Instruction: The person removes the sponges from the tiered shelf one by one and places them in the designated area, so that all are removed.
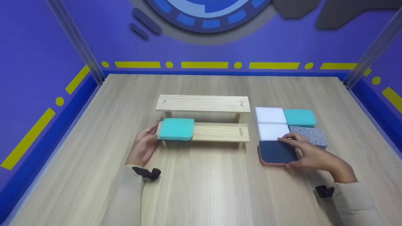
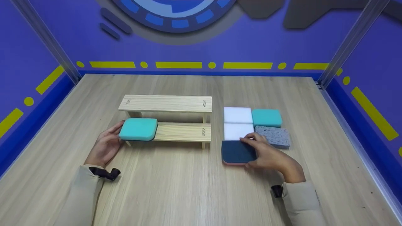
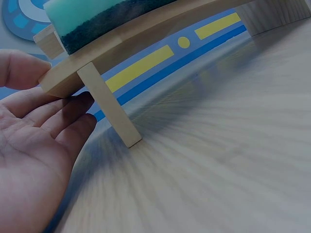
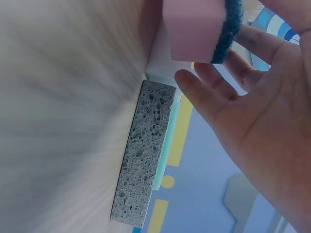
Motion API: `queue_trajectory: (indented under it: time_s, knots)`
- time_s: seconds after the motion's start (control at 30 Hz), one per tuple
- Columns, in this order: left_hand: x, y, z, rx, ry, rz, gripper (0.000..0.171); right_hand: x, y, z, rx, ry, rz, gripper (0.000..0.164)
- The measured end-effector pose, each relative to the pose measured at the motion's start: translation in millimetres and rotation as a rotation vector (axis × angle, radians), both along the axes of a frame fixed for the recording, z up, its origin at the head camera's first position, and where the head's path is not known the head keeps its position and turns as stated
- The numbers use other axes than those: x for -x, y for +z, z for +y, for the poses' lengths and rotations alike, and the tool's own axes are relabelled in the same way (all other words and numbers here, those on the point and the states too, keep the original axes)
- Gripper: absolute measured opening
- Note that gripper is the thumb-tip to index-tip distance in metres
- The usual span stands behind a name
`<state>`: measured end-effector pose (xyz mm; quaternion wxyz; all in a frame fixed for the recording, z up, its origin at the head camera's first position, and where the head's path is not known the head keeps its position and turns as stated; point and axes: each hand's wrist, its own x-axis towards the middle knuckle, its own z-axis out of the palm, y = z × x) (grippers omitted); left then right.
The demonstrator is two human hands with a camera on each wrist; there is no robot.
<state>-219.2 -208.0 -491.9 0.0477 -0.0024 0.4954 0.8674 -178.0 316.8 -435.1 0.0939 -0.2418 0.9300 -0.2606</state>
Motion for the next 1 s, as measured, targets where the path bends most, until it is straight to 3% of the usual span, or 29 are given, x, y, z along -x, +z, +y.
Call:
queue_trajectory:
  time_s: [0.77,1.0]
  knots:
    - [-0.4,-1.4,-0.9,0.005,-0.002,0.000,0.066,-1.3,-0.2,0.0,-0.019,-0.005,-0.045,0.081]
    - [0.3,-0.4,-1.3,0.009,-0.018,0.016,0.067,-2.3,0.0,1.3,-0.023,0.022,-0.012,0.079]
